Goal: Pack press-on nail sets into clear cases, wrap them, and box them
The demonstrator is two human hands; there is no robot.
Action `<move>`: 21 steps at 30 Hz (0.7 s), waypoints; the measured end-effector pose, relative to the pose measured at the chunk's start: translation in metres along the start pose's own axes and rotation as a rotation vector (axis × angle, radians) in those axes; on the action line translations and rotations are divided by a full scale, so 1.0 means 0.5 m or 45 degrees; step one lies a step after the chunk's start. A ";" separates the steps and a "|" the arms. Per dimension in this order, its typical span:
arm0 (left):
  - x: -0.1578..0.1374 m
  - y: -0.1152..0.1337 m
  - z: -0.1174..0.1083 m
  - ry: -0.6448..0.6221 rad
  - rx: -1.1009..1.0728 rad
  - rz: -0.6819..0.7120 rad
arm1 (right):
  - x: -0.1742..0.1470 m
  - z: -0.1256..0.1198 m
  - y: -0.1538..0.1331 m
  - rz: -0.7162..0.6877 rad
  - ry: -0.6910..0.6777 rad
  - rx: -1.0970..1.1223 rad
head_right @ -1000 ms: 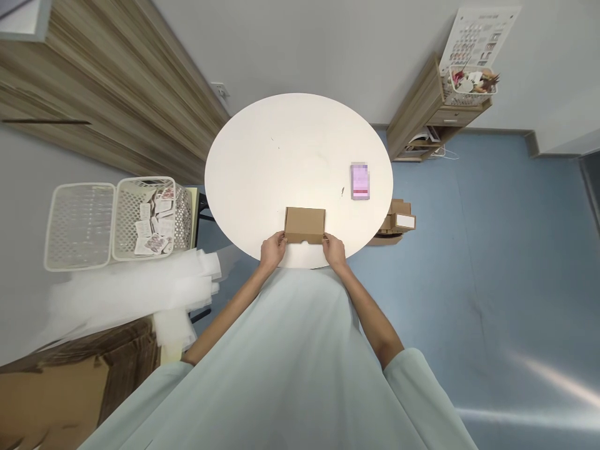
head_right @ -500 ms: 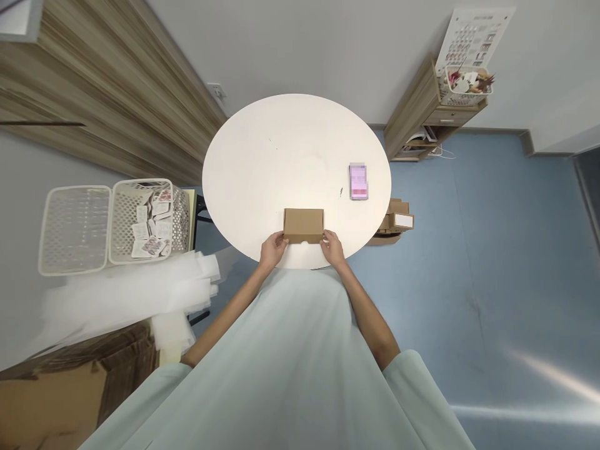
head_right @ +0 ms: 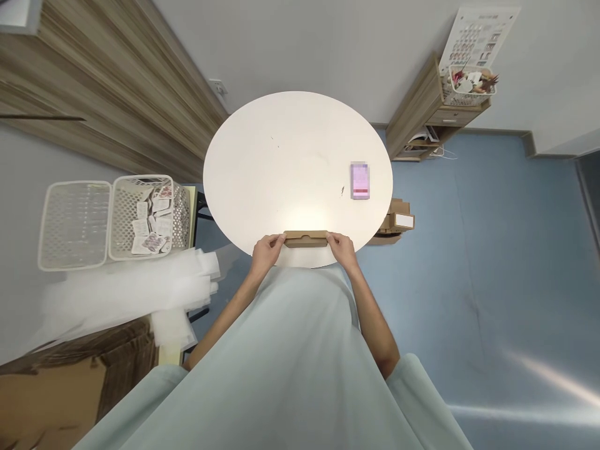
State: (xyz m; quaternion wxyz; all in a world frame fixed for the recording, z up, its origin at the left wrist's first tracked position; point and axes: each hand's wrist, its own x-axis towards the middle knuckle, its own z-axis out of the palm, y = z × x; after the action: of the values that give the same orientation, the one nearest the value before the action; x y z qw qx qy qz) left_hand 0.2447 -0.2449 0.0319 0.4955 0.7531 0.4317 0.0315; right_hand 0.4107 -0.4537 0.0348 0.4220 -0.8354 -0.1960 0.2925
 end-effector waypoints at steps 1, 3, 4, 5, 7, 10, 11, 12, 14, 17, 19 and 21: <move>0.004 -0.008 0.003 -0.012 -0.043 -0.012 | 0.003 0.001 0.009 0.035 -0.026 0.044; 0.008 -0.024 0.007 -0.047 -0.135 -0.018 | 0.006 0.006 0.030 0.103 -0.062 0.147; 0.009 -0.032 0.009 -0.068 -0.174 -0.009 | 0.006 0.009 0.040 0.122 -0.066 0.184; 0.008 -0.039 0.010 -0.090 -0.206 0.005 | 0.005 0.012 0.049 0.131 -0.066 0.215; 0.004 -0.051 0.009 -0.132 -0.251 0.042 | 0.000 0.016 0.061 0.121 -0.058 0.259; -0.001 -0.063 0.005 -0.180 -0.260 0.097 | -0.010 0.018 0.064 0.063 -0.069 0.298; -0.002 -0.066 0.003 -0.195 -0.255 0.114 | -0.013 0.017 0.063 0.048 -0.086 0.303; -0.002 -0.069 0.001 -0.208 -0.251 0.130 | -0.015 0.016 0.061 0.036 -0.105 0.305; 0.000 -0.073 -0.002 -0.223 -0.249 0.154 | -0.016 0.016 0.060 0.018 -0.121 0.307; 0.003 -0.075 -0.003 -0.217 -0.258 0.169 | -0.014 0.021 0.068 -0.021 -0.090 0.297; 0.003 -0.075 -0.001 -0.200 -0.268 0.167 | -0.012 0.028 0.079 -0.047 -0.063 0.290; 0.000 -0.075 0.002 -0.191 -0.275 0.159 | -0.011 0.035 0.088 -0.062 -0.055 0.291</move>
State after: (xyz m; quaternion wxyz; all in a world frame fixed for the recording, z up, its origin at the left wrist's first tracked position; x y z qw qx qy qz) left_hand 0.2220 -0.2404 0.0026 0.6015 0.7211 0.3400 0.0522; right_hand 0.3988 -0.4715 -0.0078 0.5170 -0.7703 -0.1908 0.3207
